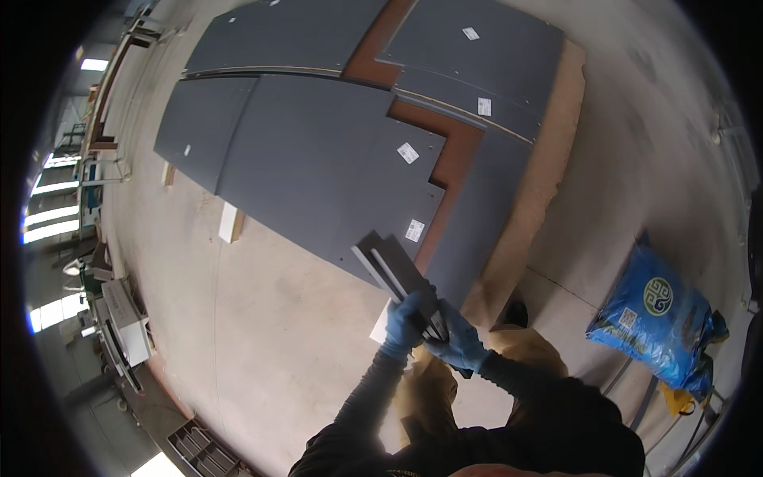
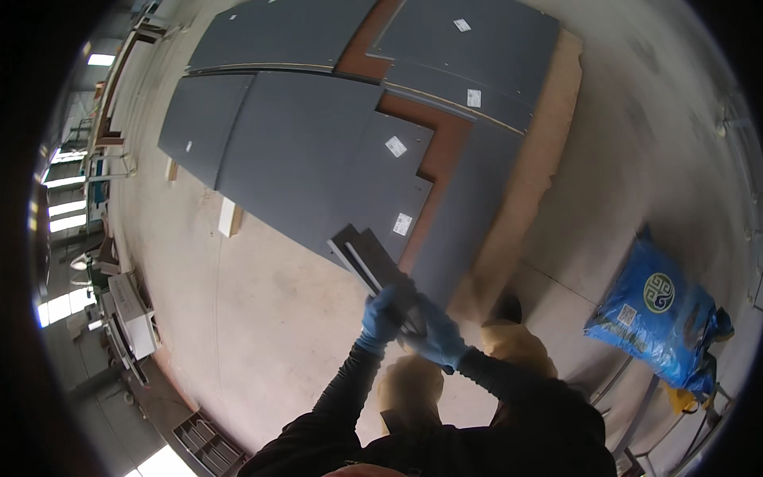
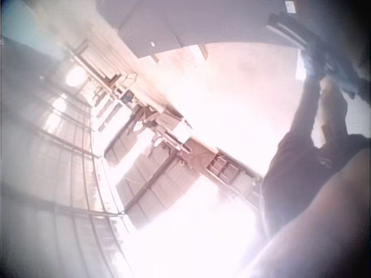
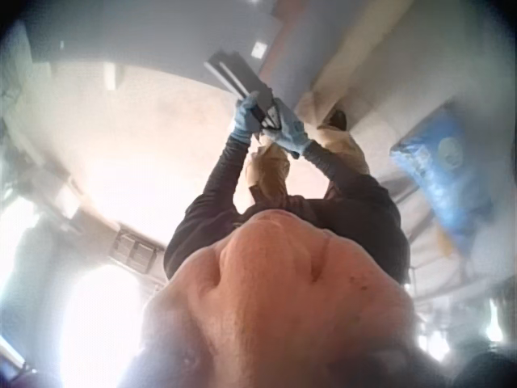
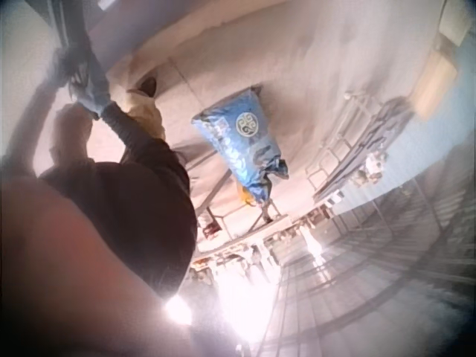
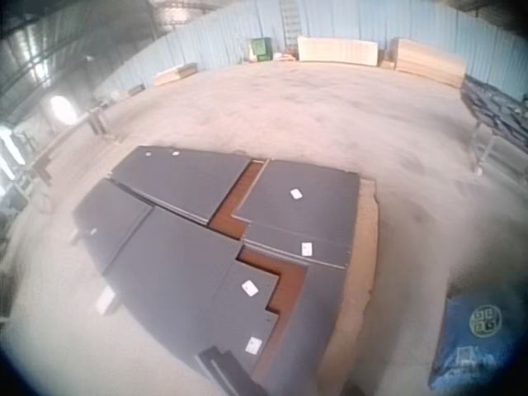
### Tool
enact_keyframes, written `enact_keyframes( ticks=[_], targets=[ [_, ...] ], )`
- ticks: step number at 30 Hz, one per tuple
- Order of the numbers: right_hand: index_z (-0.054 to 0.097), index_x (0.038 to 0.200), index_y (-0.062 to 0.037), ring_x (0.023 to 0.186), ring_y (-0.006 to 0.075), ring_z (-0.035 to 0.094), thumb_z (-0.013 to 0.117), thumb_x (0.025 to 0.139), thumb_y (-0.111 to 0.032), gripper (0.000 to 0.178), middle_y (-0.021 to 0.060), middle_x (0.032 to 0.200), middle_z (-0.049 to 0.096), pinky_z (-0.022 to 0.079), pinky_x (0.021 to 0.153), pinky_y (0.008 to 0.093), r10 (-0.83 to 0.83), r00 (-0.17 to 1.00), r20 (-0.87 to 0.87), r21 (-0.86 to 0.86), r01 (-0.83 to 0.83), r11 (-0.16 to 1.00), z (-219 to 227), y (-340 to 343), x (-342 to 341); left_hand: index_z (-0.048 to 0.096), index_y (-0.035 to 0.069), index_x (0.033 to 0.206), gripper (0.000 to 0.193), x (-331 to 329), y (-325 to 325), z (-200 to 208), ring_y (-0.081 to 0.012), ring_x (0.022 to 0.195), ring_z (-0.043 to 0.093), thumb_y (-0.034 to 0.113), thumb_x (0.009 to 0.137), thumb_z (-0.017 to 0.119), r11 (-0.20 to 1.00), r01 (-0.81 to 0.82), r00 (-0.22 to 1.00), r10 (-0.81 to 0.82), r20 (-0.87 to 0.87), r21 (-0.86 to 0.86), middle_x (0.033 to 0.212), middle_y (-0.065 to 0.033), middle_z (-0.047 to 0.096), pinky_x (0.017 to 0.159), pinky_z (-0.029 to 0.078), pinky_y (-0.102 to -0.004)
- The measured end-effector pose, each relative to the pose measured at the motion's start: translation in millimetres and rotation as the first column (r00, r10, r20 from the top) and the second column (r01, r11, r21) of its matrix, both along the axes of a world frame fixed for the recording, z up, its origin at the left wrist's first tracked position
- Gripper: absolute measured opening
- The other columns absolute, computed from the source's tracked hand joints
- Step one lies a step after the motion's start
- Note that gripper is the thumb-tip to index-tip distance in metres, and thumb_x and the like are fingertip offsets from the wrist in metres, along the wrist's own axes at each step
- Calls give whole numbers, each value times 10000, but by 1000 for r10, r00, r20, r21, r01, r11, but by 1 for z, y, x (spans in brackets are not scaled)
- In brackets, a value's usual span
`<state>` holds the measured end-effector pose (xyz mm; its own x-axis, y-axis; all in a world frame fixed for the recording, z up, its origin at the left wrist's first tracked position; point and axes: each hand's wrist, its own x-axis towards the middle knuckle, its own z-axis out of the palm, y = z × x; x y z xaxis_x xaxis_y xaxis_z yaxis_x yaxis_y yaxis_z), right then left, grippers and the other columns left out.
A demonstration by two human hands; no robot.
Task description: The person wipes several dark gray panels with a cloth, then pours liquid from a bottle onto the cloth and continues wiping. The person handles multiple panels one at a time, wiping each surface and placing them back on the floor or table.
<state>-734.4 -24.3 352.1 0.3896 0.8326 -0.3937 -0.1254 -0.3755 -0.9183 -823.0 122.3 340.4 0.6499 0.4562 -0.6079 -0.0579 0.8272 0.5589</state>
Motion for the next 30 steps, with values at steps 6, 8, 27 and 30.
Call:
enact_keyframes(
  ticks=[6, 8, 27, 30],
  targets=[
    [225, 1624, 36, 1390, 358, 527, 815, 845, -328, 1042, 260, 1516, 491, 454, 1138, 416, -32, 999, -39, -166, 25, 986, 92, -69, -24, 734, 20, 1192, 280, -4, -52, 111, -281, 1022, 745, 113, 928, 741, 792, 328, 924, -155, -350, 515, 1141, -141, 760, 922, 597, -384],
    [228, 1611, 62, 1342, 348, 563, 830, 834, -332, 1059, 253, 1475, 527, 479, 1103, 423, -35, 999, -33, -135, 30, 990, 135, -86, -20, 757, 35, 1172, 253, -3, -64, 150, -287, 1017, 754, 106, 929, 756, 848, 282, 933, -134, -334, 449, 1142, -142, 770, 912, 603, -389],
    [451, 1510, 59, 1190, 381, 678, 832, 888, -338, 830, 285, 1326, 647, 552, 998, 444, -57, 921, 385, 121, 11, 993, 439, -133, 38, 749, 67, 1113, 284, 28, -99, 418, -322, 1059, 732, 37, 833, 714, 771, 83, 994, -19, -107, 632, 1145, -142, 749, 911, 595, -382],
    [480, 1492, 52, 1208, 380, 676, 821, 901, -322, 778, 290, 1337, 645, 552, 1005, 449, -94, 940, 329, 91, 68, 994, 445, -132, 42, 731, 67, 1108, 261, 36, -92, 423, -333, 1045, 731, 26, 852, 705, 652, 222, 974, -112, -198, 725, 1131, -139, 742, 882, 603, -382]
  ],
)
